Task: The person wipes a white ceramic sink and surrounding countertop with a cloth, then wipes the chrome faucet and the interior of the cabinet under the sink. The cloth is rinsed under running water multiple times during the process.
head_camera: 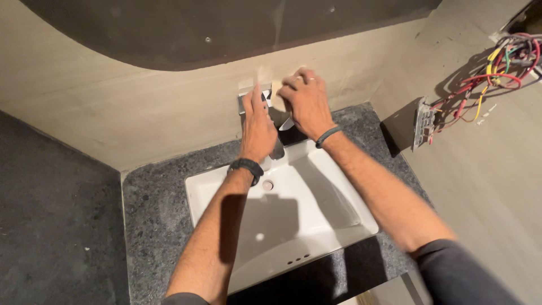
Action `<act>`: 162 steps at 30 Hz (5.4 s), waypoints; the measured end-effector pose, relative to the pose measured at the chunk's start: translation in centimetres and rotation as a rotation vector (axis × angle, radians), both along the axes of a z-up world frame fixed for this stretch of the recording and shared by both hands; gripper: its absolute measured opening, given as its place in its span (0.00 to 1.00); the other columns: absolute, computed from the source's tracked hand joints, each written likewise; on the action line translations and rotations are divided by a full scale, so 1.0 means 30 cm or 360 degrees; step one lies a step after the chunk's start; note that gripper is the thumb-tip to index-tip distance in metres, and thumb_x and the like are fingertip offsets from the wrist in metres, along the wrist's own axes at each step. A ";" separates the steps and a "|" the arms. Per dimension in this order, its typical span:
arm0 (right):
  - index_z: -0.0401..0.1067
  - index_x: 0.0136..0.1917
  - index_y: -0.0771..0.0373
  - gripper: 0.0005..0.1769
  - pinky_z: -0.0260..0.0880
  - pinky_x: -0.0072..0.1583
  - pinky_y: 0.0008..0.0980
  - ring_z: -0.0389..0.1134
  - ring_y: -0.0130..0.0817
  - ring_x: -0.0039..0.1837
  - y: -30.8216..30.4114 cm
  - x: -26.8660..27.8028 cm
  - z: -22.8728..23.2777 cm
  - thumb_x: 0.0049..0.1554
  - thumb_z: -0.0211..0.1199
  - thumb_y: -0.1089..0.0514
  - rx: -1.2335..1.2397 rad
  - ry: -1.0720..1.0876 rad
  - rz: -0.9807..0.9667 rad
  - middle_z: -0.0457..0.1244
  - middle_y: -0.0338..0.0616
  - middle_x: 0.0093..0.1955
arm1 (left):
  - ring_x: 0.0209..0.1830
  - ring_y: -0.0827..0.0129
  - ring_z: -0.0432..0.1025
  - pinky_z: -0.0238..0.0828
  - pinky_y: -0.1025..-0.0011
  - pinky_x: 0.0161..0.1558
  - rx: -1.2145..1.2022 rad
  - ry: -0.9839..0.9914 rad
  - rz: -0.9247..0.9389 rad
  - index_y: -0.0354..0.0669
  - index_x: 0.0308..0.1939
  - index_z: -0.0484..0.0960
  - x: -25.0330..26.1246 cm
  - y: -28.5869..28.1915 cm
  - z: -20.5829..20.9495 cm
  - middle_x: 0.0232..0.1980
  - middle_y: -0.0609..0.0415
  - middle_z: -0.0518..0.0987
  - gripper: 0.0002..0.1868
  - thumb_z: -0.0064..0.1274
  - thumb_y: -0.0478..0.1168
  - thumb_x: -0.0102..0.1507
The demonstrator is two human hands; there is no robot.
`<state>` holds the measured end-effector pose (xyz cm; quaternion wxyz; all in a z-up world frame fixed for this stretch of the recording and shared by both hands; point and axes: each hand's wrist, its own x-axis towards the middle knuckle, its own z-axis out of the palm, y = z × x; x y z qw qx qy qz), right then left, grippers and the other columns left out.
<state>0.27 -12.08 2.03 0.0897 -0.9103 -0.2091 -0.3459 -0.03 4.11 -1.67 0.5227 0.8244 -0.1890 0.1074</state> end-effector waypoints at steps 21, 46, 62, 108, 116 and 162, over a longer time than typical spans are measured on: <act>0.68 0.68 0.61 0.21 0.77 0.50 0.37 0.73 0.38 0.52 -0.361 0.167 -0.503 0.63 0.50 0.70 0.2747 0.0977 0.0275 0.69 0.47 0.56 | 0.75 0.40 0.52 0.53 0.52 0.71 0.0555 -0.0113 -0.0145 0.34 0.70 0.64 -0.060 -0.022 -0.031 0.67 0.39 0.69 0.36 0.58 0.38 0.59; 0.82 0.53 0.57 0.18 0.65 0.62 0.42 0.65 0.46 0.60 -0.225 0.065 -0.058 0.50 0.63 0.68 0.0567 0.0212 0.0275 0.71 0.45 0.53 | 0.81 0.40 0.39 0.37 0.51 0.79 0.0924 0.0232 -0.0248 0.33 0.70 0.67 -0.049 -0.079 0.015 0.62 0.39 0.76 0.37 0.57 0.50 0.62; 0.77 0.54 0.67 0.14 0.70 0.48 0.38 0.71 0.45 0.44 -0.365 -0.049 -0.467 0.54 0.67 0.64 0.1072 0.0268 -0.0213 0.68 0.53 0.45 | 0.80 0.39 0.39 0.36 0.49 0.77 0.0864 0.0242 -0.0325 0.38 0.61 0.78 -0.042 -0.055 0.002 0.62 0.43 0.76 0.30 0.57 0.53 0.61; 0.54 0.78 0.67 0.30 0.67 0.71 0.42 0.64 0.44 0.72 0.123 -0.362 -0.617 0.63 0.44 0.71 0.3268 0.1462 0.0881 0.59 0.53 0.74 | 0.76 0.61 0.61 0.61 0.59 0.71 0.0584 -0.0065 -0.0271 0.45 0.63 0.78 -0.186 0.197 -0.027 0.74 0.58 0.70 0.33 0.38 0.21 0.56; 0.60 0.75 0.63 0.27 0.69 0.62 0.37 0.69 0.35 0.62 0.180 -0.451 -0.611 0.63 0.47 0.68 0.3100 0.1674 0.0412 0.65 0.47 0.66 | 0.68 0.54 0.68 0.66 0.57 0.64 0.0649 -0.0083 -0.0301 0.45 0.65 0.75 -0.193 0.257 -0.030 0.74 0.55 0.69 0.35 0.39 0.22 0.54; 0.72 0.46 0.69 0.14 0.66 0.47 0.46 0.66 0.52 0.44 0.858 -0.308 -1.100 0.58 0.66 0.54 0.1403 0.1602 0.0250 0.64 0.55 0.42 | 0.58 0.54 0.72 0.67 0.55 0.59 0.1444 0.0392 0.0466 0.47 0.46 0.88 -0.096 0.906 -0.564 0.59 0.53 0.81 0.18 0.63 0.33 0.52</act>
